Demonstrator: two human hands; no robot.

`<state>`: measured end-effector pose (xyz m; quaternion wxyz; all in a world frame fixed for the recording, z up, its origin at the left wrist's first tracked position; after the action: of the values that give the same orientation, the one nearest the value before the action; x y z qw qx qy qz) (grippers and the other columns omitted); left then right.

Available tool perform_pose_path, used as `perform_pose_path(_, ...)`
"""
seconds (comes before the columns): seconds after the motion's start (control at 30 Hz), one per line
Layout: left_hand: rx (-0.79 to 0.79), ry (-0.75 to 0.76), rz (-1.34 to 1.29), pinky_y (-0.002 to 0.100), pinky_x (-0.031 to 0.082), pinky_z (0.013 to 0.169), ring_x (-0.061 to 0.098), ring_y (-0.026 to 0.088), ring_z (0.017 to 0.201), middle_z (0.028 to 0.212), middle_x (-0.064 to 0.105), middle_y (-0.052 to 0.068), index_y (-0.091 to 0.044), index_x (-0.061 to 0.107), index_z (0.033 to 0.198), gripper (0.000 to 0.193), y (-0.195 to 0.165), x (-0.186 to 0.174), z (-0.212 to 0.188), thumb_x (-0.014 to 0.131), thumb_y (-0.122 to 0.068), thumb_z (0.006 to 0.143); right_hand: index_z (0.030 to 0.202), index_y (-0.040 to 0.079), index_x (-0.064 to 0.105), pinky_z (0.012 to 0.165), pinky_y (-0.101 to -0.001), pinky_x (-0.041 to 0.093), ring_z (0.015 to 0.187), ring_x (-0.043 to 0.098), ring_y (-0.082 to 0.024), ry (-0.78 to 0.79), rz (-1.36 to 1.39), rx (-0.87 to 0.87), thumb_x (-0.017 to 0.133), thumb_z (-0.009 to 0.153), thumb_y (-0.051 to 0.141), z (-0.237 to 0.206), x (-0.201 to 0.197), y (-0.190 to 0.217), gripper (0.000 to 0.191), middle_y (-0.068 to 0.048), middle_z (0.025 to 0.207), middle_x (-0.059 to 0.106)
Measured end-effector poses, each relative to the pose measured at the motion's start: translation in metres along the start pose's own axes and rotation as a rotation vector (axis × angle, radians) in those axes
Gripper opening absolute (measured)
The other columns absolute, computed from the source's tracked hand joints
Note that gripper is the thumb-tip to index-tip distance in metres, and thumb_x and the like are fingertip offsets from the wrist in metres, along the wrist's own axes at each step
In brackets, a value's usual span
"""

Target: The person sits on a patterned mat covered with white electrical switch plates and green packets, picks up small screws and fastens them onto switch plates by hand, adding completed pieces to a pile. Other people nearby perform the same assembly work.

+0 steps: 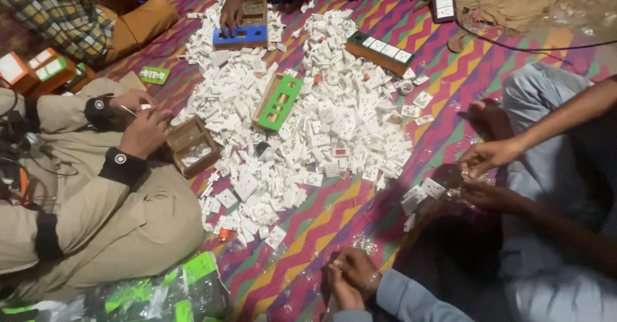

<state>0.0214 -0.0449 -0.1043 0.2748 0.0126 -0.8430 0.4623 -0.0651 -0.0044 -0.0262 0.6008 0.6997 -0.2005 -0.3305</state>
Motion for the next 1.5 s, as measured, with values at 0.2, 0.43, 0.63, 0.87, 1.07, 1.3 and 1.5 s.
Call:
perform_pose_path(0.2, -0.053, -0.006, -0.013, 0.038, 0.050, 0.099, 0.064, 0.022, 0.111, 0.114, 0.068, 0.011, 0.000, 0.063, 0.112, 0.040, 0.003, -0.001, -0.001, 0.057, -0.038, 0.101, 0.084, 0.004, 0.065, 0.068, -0.0359, 0.056, 0.072, 0.070, -0.019, -0.016, -0.069, 0.095, 0.071, 0.090, 0.016, 0.003, -0.010, -0.007, 0.015, -0.012, 0.075, 0.072)
perform_pose_path(0.43, 0.277, -0.096, 0.545, 0.037, 0.056, 0.080, 0.068, 0.022, 0.084, 0.089, 0.072, 0.015, 0.000, 0.066, 0.098, 0.033, -0.026, -0.001, -0.008, 0.052, -0.029, 0.102, 0.083, 0.004, 0.067, 0.066, -0.0343, 0.056, 0.070, 0.068, -0.017, -0.061, -0.069, 0.188, 0.072, 0.088, 0.016, -0.002, -0.011, -0.008, 0.014, -0.011, 0.074, 0.073)
perform_pose_path(0.63, 0.314, -0.123, 0.540, 0.037, 0.056, 0.079, 0.068, 0.024, 0.084, 0.091, 0.073, 0.015, 0.001, 0.067, 0.100, 0.032, -0.025, -0.001, -0.008, 0.051, -0.027, 0.101, 0.081, 0.004, 0.068, 0.064, -0.0333, 0.055, 0.066, 0.067, -0.014, -0.124, -0.121, 0.108, 0.075, 0.086, 0.014, 0.005, -0.014, -0.008, 0.013, -0.008, 0.072, 0.072)
perform_pose_path(0.87, 0.265, -0.089, 0.539, 0.039, 0.055, 0.081, 0.068, 0.025, 0.086, 0.091, 0.073, 0.017, 0.002, 0.069, 0.100, 0.039, -0.015, 0.007, -0.004, 0.051, -0.033, 0.103, 0.083, 0.003, 0.069, 0.063, -0.0329, 0.055, 0.065, 0.065, -0.013, -0.219, -0.032, 0.076, 0.070, 0.089, 0.013, 0.003, -0.020, -0.008, 0.012, -0.008, 0.070, 0.072)
perform_pose_path(1.07, 0.194, -0.084, 0.473, 0.036, 0.054, 0.086, 0.068, 0.022, 0.093, 0.098, 0.074, 0.013, 0.000, 0.070, 0.105, 0.037, -0.005, 0.009, -0.009, 0.050, -0.032, 0.102, 0.085, 0.001, 0.068, 0.063, -0.0336, 0.056, 0.067, 0.065, -0.013, -0.258, 0.037, 0.189, 0.069, 0.091, 0.014, -0.001, -0.028, -0.006, 0.014, -0.010, 0.073, 0.073)
perform_pose_path(1.3, 0.083, -0.068, 0.429, 0.037, 0.054, 0.084, 0.066, 0.021, 0.092, 0.098, 0.073, 0.014, 0.000, 0.071, 0.106, 0.036, 0.005, 0.009, -0.013, 0.052, -0.031, 0.103, 0.085, 0.001, 0.067, 0.061, -0.0344, 0.054, 0.065, 0.063, -0.014, -0.294, -0.037, 0.230, 0.069, 0.091, 0.017, -0.007, -0.031, -0.010, 0.018, -0.011, 0.071, 0.071)
perform_pose_path(1.5, 0.160, -0.061, 0.513, 0.032, 0.053, 0.082, 0.067, 0.019, 0.091, 0.097, 0.073, 0.010, -0.001, 0.071, 0.107, 0.039, 0.001, 0.002, -0.017, 0.049, -0.033, 0.104, 0.086, 0.002, 0.067, 0.060, -0.0339, 0.052, 0.063, 0.061, -0.014, -0.259, -0.105, 0.171, 0.070, 0.092, 0.018, -0.002, -0.033, -0.012, 0.018, -0.009, 0.070, 0.068)
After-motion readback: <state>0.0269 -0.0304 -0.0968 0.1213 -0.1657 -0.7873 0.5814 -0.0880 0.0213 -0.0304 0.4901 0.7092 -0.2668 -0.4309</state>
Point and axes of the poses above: each hand's wrist, its own z-axis towards the middle knuckle, its own x-axis out of the palm, y = z × x, the point moved 9 cm from there along z, towards the middle knuckle
